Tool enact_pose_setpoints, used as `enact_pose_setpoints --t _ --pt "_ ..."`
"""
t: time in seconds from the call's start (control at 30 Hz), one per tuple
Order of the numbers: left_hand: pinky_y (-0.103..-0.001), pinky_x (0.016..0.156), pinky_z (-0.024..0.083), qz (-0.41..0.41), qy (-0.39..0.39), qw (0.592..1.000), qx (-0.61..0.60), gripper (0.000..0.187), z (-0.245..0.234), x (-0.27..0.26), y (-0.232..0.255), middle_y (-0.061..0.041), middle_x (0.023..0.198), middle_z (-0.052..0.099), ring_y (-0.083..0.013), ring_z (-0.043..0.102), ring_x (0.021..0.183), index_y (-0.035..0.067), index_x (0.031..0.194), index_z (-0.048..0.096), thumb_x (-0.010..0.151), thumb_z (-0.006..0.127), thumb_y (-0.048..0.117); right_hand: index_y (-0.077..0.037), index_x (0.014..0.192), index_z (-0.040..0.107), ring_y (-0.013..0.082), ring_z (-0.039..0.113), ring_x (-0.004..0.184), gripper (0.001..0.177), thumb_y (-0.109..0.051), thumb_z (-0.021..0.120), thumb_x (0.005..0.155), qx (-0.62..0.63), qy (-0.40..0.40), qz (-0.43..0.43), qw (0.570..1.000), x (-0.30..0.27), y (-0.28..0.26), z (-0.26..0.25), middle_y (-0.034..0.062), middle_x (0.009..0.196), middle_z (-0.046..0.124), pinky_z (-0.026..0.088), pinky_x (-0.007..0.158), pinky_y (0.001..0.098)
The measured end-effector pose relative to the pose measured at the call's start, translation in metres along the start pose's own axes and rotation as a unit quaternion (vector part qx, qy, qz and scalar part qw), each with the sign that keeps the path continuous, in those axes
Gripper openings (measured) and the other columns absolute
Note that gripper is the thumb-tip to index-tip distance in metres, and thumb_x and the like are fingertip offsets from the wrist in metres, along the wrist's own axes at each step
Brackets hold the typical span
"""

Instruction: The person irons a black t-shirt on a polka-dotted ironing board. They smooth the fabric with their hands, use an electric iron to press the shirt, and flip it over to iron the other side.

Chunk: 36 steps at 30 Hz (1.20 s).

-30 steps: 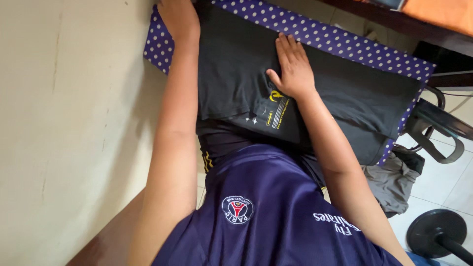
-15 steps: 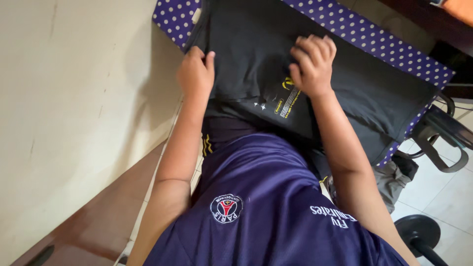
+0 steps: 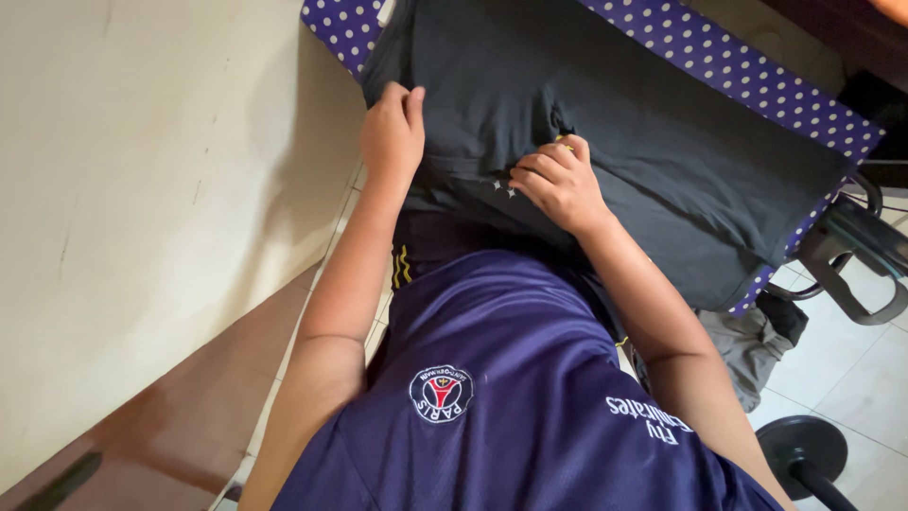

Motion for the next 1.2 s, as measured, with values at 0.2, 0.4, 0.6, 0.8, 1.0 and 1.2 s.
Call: enact_pose_setpoints --t 0.2,0.4,0.6,0.8,1.0,1.2 --pt "-0.050 0.060 0.050 -0.053 0.021 0.998 -0.033 0.032 -0.007 0.008 -0.013 -0.014 0.072 0.070 -0.0388 0.069 0.069 0.007 0.087 0.063 0.104 0.062 0.033 -0.011 0.097 0.072 0.0215 0.062 0.097 0.016 -0.018 0.083 0.088 0.012 0.032 -0.012 0.999 0.002 -0.003 0.000 0.0001 0.103 0.068 0.048 0.097 0.0414" --pt "-0.050 0.054 0.048 0.013 0.001 0.998 0.057 0.034 -0.006 0.001 -0.004 -0.015 0.068 0.069 -0.0408 0.067 0.064 0.006 0.083 0.062 0.096 0.070 0.035 -0.011 0.095 0.071 0.0201 0.063 0.096 0.016 -0.020 0.082 0.088 -0.006 0.015 -0.019 1.000 0.008 -0.013 0.007 0.0000 0.102 0.068 0.048 0.095 0.0411" --pt "-0.049 0.057 0.048 -0.032 -0.012 0.999 -0.030 0.029 -0.008 0.005 -0.021 -0.016 0.068 0.066 -0.0393 0.065 0.063 0.004 0.089 0.062 0.100 0.072 0.028 -0.012 0.096 0.072 0.0190 0.063 0.095 0.015 -0.020 0.083 0.089 0.004 0.016 -0.018 1.000 0.005 -0.012 0.010 -0.0003 0.101 0.069 0.048 0.094 0.0397" --pt "-0.046 0.054 0.047 0.012 -0.054 0.998 -0.009 0.031 -0.013 0.009 -0.017 -0.013 0.065 0.063 -0.0355 0.062 0.058 0.003 0.086 0.059 0.096 0.076 0.028 -0.008 0.100 0.073 0.0229 0.063 0.097 0.028 -0.030 0.084 0.086 0.074 0.000 -0.010 0.997 0.007 -0.003 0.005 0.0030 0.104 0.069 0.048 0.094 0.0427" --pt "-0.042 0.056 0.050 0.003 0.032 0.998 -0.055 0.030 -0.038 0.037 -0.003 -0.008 0.063 0.064 -0.0277 0.066 0.059 0.005 0.080 0.062 0.093 0.077 0.028 -0.002 0.123 0.066 0.0350 0.060 0.123 0.033 -0.021 0.076 0.099 0.022 0.015 0.117 0.993 0.028 0.055 0.005 0.0140 0.128 0.066 0.045 0.112 0.0500" --pt "-0.047 0.078 0.050 0.123 0.138 0.983 -0.007 0.016 0.018 0.121 0.029 -0.014 0.092 0.068 -0.0367 0.063 0.090 0.004 0.093 0.066 0.094 0.071 0.020 0.011 0.156 0.039 0.0451 0.031 0.151 0.081 -0.042 0.072 0.104 -0.081 -0.092 0.179 0.976 0.056 0.111 0.050 0.0259 0.165 0.036 0.025 0.122 0.0599"
Point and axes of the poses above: each hand's wrist, its own x-axis towards the middle knuckle, its own z-axis out of the palm, y = z × x, the point moved 5 cm from there along x, towards the middle knuckle
